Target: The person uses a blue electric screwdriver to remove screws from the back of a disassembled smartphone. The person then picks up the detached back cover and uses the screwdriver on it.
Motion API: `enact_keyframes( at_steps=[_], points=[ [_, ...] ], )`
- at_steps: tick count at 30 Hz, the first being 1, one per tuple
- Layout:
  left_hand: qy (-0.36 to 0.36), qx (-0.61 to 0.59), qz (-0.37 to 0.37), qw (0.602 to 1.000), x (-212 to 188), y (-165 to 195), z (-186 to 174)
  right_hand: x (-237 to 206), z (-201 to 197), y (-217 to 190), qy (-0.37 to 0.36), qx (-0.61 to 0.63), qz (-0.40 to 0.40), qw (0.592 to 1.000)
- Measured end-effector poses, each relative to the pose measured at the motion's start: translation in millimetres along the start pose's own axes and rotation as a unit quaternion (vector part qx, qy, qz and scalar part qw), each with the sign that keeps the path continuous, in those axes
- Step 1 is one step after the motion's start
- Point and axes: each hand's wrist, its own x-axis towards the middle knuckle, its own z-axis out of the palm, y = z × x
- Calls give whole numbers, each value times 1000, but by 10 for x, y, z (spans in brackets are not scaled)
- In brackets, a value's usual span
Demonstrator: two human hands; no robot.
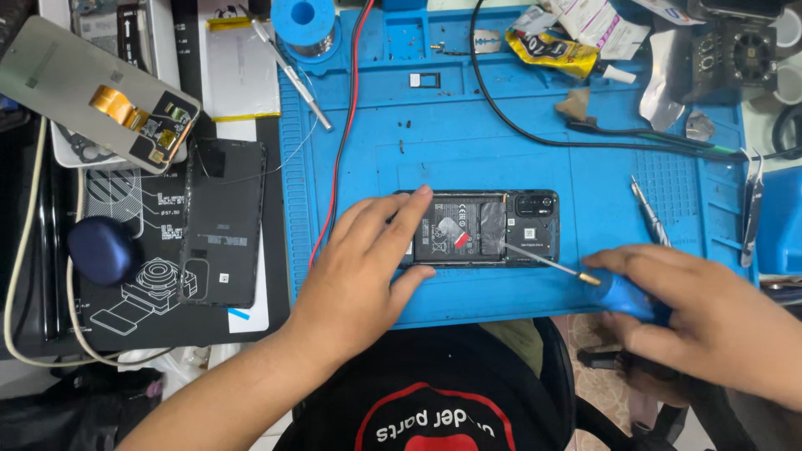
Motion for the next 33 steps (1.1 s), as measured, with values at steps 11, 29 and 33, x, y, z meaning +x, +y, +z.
enact_keyframes(
  at_steps=[11, 29, 33],
  points=[
    [76, 73, -85, 991, -172, 247, -13, 685, -116, -347, 71, -144, -121, 980],
    [28, -146, -188, 971, 24, -201, -125, 761, 435, -1327, 203, -173, 120, 956],
    [18, -135, -115, 984, 27, -191, -93, 855, 527, -1506, 217, -162, 141, 952]
  ],
)
